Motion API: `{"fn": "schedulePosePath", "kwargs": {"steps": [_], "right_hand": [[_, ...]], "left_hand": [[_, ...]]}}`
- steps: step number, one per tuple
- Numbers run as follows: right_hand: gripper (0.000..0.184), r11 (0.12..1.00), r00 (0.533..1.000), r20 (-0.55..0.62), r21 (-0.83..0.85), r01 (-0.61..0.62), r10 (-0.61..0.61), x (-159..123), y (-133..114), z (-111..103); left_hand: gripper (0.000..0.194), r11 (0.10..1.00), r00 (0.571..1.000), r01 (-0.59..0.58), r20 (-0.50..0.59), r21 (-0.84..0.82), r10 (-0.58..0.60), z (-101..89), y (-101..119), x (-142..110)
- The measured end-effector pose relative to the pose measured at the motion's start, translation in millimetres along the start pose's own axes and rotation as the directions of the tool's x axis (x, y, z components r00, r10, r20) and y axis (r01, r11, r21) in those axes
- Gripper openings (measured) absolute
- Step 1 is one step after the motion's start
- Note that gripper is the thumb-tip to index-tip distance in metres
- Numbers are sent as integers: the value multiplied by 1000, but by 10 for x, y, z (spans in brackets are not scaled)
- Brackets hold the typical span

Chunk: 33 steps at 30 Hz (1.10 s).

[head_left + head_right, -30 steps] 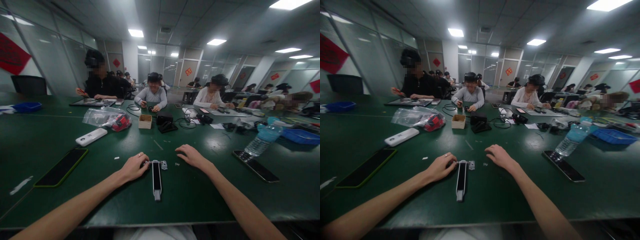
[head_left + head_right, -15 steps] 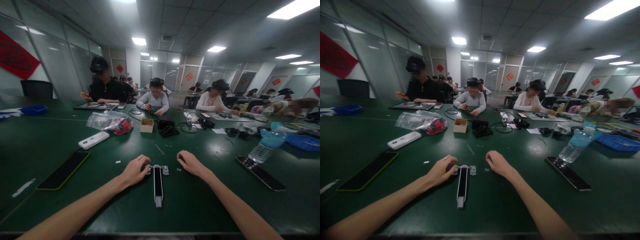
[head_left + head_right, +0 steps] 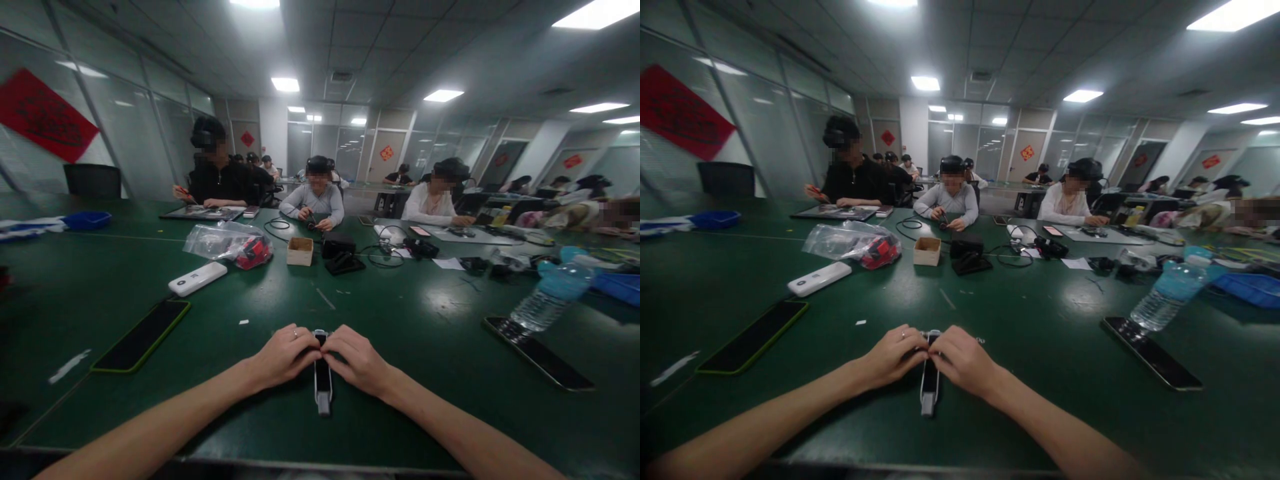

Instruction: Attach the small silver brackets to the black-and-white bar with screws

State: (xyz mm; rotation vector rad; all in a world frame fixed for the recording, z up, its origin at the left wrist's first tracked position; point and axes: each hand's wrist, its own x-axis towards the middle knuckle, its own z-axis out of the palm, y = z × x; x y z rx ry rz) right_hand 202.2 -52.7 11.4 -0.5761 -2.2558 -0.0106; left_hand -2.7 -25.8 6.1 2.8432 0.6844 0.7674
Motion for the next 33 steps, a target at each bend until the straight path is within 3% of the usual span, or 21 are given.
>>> {"fn": "schedulePosePath", "kwargs": {"steps": [5, 16, 24, 33], "right_hand": [[8, 998, 998, -47, -53, 45, -48, 5, 0, 13], [6, 1000, 999, -37, -7, -17, 17, -31, 20, 64], [4, 999, 999, -44, 30, -15, 16, -13, 31, 56], [4, 996, 997, -37, 57, -65, 68, -28, 33, 57]], "left_hand": [[24, 1000, 999, 19, -51, 11, -18, -15, 12, 6], [19, 999, 1000, 18, -22, -26, -19, -25, 2, 1], [17, 996, 990, -89, -112, 11, 89, -6, -24, 16], [12, 995, 987, -93, -132, 21, 95, -3, -53, 3]]}}
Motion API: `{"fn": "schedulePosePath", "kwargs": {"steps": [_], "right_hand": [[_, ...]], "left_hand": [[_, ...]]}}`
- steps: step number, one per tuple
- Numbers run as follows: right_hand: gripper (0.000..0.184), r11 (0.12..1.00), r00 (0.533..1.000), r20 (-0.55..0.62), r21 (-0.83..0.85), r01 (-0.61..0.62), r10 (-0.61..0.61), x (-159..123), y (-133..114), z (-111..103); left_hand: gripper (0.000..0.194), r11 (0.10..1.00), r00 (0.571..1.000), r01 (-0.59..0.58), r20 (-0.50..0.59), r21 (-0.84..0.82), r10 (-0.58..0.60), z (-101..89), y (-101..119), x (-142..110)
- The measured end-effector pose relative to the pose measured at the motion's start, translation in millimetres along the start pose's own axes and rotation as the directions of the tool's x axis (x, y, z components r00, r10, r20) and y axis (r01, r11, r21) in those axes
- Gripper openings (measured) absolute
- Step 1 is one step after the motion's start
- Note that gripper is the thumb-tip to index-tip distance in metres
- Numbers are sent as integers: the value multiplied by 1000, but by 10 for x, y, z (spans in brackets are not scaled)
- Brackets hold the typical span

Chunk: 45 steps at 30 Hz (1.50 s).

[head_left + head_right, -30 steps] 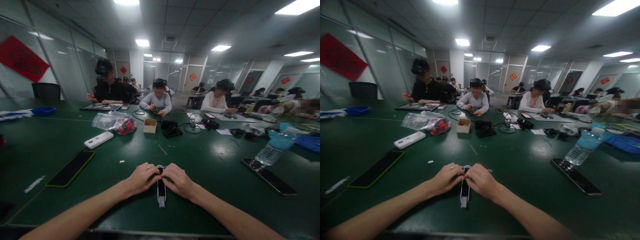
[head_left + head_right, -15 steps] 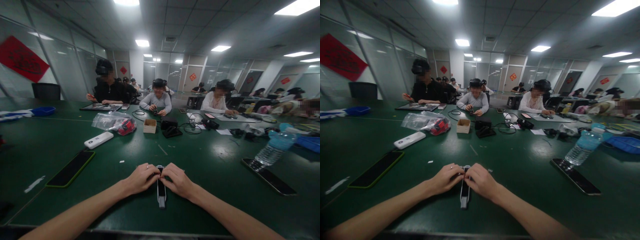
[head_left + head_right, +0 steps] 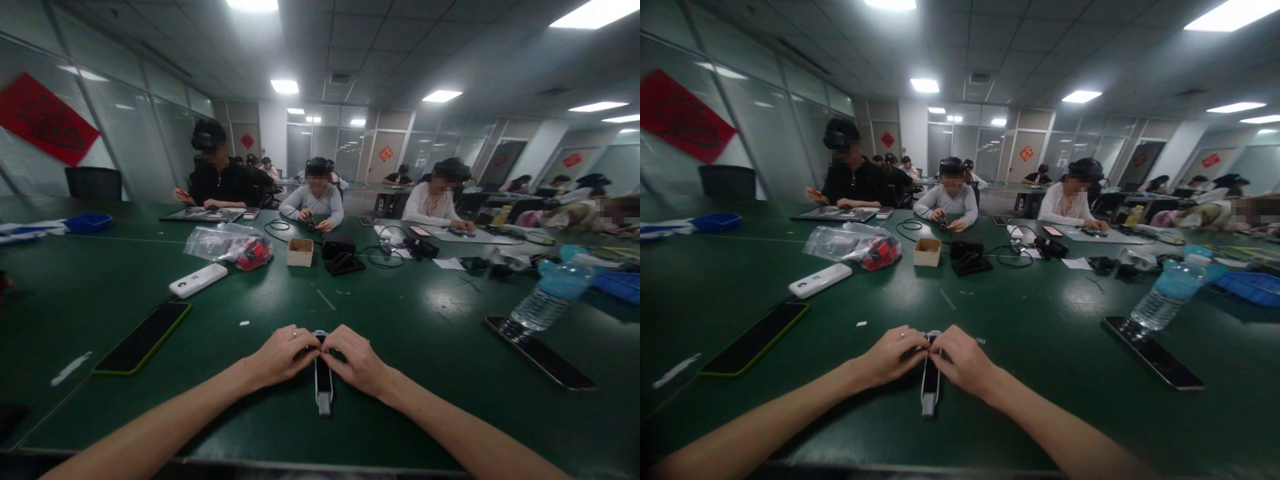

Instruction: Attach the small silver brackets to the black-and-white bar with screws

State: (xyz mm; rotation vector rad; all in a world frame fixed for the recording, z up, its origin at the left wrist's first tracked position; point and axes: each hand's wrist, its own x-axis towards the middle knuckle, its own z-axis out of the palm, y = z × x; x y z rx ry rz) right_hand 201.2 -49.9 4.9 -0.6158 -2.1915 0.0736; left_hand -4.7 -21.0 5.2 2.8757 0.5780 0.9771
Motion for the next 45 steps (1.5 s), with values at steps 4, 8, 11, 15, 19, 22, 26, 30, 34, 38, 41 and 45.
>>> {"fn": "schedulePosePath", "kwargs": {"steps": [4, 8, 11, 15, 19, 22, 26, 30, 34, 38, 41, 45], "right_hand": [[4, 1000, 1000, 6, 20, -5, 5, 1, 11, 5], [6, 999, 1000, 0, 31, 27, -27, 6, 17, 7], [8, 999, 1000, 6, 34, 26, -27, 9, 15, 2], [11, 1000, 1000, 14, 26, 18, -18, 16, 5, -7], [15, 1000, 1000, 15, 3, 11, -11, 20, -7, -10], [18, 1000, 1000, 29, 5, -7, 7, 16, -11, -7], [20, 1000, 999, 45, 11, -20, 19, 12, -9, -12], [23, 1000, 998, 63, 17, -24, 23, 14, -10, -31], [23, 999, 996, 80, 15, -29, 28, 14, -15, -30], [24, 999, 995, 92, -26, -27, 29, 23, 1, -49], [18, 989, 987, 130, -122, -82, 98, 31, 52, -120], [14, 933, 951, 165, -293, -207, 262, 12, 173, -240]], "left_hand": [[11, 1000, 1000, -9, -6, -27, 8, -3, 1, 8], [11, 998, 999, -41, -33, -43, 39, 5, -8, 7], [11, 998, 998, -42, -54, -52, 39, 16, -23, 4], [14, 998, 997, -19, -74, -54, 15, 33, -44, 5], [17, 998, 997, 4, -80, -57, -9, 63, -79, -6], [17, 997, 997, 25, -65, -69, -30, 79, -106, -24], [16, 995, 997, 59, -47, -83, -63, 68, -114, -31], [16, 993, 995, 90, -25, -81, -92, 29, -85, -11], [17, 991, 993, 116, 2, -72, -116, 5, -59, -1], [16, 989, 990, 141, 34, -41, -140, -8, -99, -6], [14, 974, 972, 227, 52, 6, -227, -38, -184, -9], [14, 946, 942, 322, 94, 23, -323, -77, -302, -15]]}}
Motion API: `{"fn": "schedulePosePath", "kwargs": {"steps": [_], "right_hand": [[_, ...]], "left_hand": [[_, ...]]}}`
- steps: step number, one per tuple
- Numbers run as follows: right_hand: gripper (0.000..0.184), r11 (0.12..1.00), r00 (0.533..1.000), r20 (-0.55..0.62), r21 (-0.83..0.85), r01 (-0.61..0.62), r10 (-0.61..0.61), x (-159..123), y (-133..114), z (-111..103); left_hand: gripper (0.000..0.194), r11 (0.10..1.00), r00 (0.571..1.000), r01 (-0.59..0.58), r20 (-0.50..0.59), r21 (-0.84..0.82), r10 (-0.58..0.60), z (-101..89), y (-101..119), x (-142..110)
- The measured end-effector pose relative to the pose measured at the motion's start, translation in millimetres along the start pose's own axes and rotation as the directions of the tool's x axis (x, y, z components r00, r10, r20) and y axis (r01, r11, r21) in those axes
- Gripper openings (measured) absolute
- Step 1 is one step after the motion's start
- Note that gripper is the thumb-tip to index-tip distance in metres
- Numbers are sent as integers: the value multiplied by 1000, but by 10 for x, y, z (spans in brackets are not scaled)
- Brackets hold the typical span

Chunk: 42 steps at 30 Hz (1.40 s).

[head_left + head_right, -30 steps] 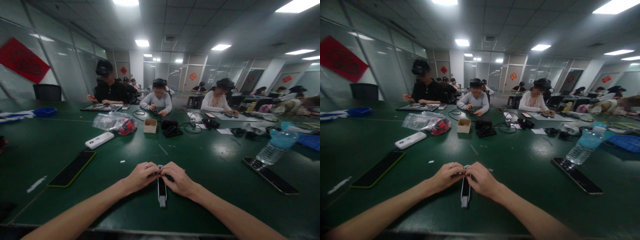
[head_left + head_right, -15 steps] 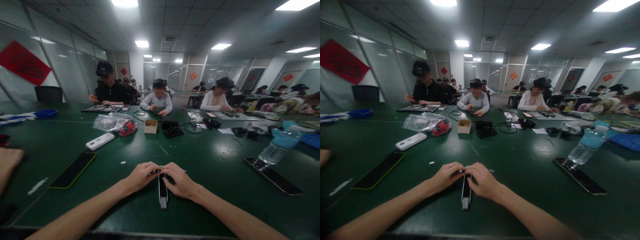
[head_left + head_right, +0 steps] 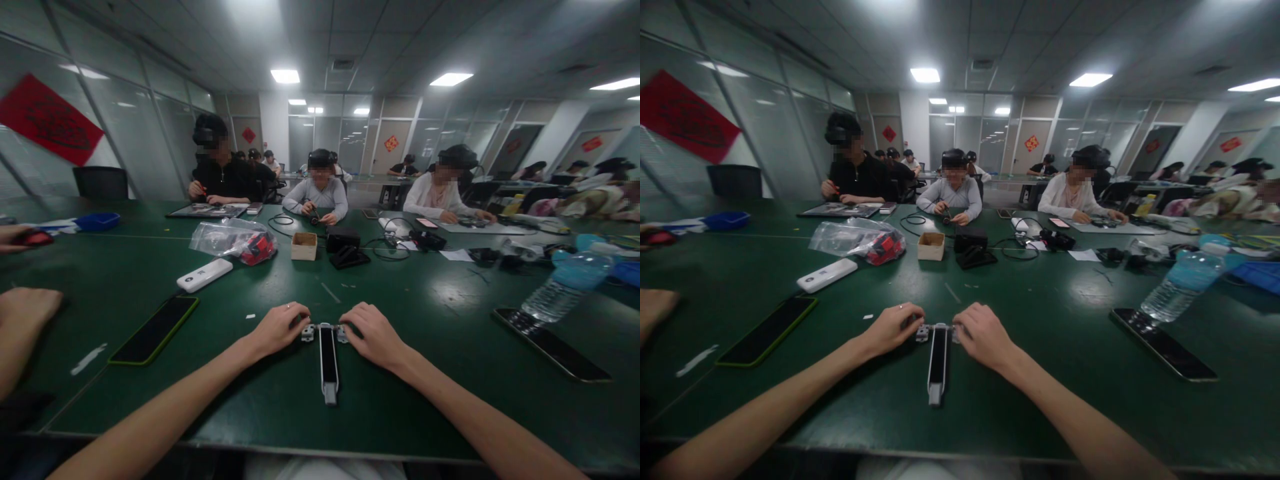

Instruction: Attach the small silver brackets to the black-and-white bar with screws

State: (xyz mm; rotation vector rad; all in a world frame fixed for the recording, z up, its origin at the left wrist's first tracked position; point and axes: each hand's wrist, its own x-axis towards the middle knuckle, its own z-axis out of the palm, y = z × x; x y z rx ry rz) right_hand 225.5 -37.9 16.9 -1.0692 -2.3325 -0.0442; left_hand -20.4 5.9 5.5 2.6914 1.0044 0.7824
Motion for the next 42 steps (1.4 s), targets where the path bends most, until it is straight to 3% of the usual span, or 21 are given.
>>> {"fn": "schedulePosePath", "kwargs": {"steps": [5, 10, 16, 28, 37, 42], "right_hand": [[12, 989, 987, 120, -108, -96, 109, -25, 116, -9], [14, 989, 972, 207, -119, -91, 114, -32, 96, 37], [16, 995, 980, 183, -71, -66, 78, -35, 89, 77], [16, 991, 978, 165, -4, -130, 129, -36, 84, 137], [12, 992, 981, 155, 36, -123, 116, -19, 93, 154], [13, 989, 979, 163, 55, -136, 126, -29, 106, 156]], "left_hand": [[14, 996, 994, 62, 91, -68, -56, 17, -32, 7], [17, 989, 987, 100, 133, -105, -86, 43, -5, 4], [18, 982, 981, 141, 147, -123, -123, 47, 16, 13], [21, 955, 966, 225, 173, -191, -193, 24, 46, 25], [20, 959, 974, 202, 140, -200, -176, 61, 50, 25], [18, 952, 960, 242, 186, -185, -208, 17, 61, 33]]}}
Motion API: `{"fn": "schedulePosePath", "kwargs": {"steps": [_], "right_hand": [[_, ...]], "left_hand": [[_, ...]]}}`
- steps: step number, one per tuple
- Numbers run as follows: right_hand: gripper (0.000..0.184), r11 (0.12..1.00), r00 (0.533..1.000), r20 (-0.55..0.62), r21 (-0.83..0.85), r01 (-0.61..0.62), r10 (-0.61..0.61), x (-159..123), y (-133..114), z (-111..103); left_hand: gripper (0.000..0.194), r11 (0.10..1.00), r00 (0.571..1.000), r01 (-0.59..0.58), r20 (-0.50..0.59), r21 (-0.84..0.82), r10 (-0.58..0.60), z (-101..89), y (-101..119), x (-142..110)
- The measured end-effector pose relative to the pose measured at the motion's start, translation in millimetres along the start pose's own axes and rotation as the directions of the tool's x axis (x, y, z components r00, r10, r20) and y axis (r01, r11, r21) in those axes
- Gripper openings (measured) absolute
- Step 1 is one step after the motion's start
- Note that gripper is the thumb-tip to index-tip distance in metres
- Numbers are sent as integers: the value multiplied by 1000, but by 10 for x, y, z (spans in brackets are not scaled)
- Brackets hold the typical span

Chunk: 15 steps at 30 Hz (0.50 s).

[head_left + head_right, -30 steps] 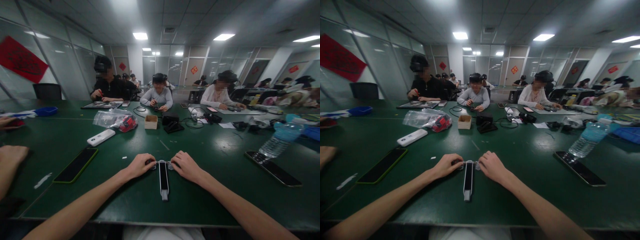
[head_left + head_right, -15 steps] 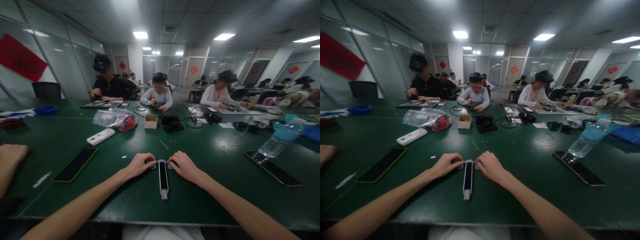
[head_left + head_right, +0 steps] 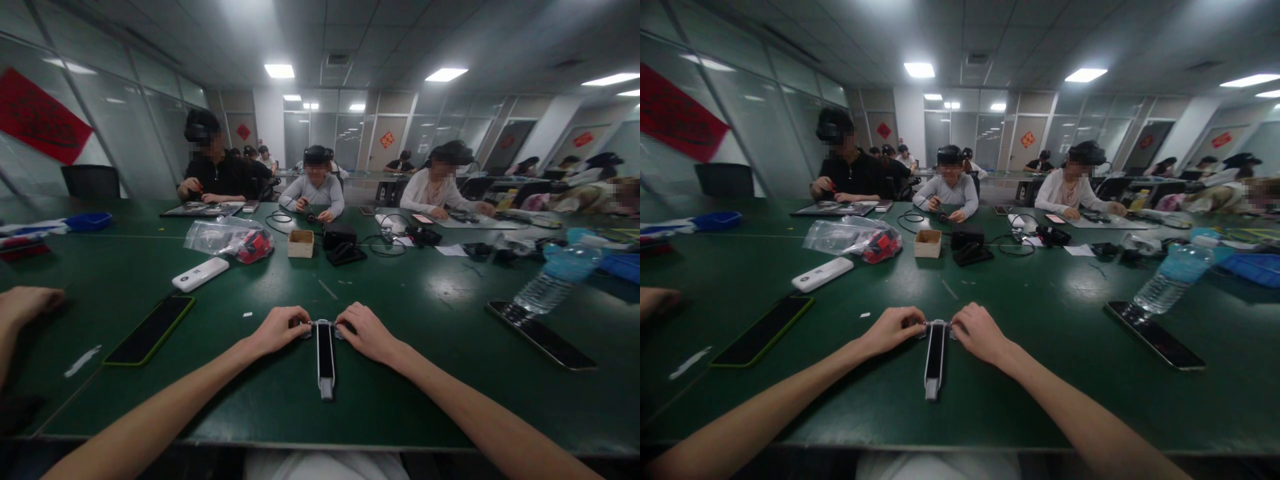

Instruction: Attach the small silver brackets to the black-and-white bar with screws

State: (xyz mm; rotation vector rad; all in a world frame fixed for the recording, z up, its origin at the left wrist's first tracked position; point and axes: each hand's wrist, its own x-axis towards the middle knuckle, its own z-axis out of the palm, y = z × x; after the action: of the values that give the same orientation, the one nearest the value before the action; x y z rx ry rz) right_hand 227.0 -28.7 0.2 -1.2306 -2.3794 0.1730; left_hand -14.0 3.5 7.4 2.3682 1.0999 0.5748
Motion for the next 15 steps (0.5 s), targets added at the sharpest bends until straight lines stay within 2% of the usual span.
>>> {"fn": "schedulePosePath", "kwargs": {"steps": [7, 15], "right_hand": [[12, 1000, 1000, 5, 21, -15, 15, 6, -3, 0], [12, 998, 1000, -1, 62, -30, 30, 2, 13, 24]], "left_hand": [[18, 999, 1000, 7, 24, -36, -6, -23, -7, 7], [18, 999, 1000, 11, -19, -45, -12, 3, -3, 8]]}}
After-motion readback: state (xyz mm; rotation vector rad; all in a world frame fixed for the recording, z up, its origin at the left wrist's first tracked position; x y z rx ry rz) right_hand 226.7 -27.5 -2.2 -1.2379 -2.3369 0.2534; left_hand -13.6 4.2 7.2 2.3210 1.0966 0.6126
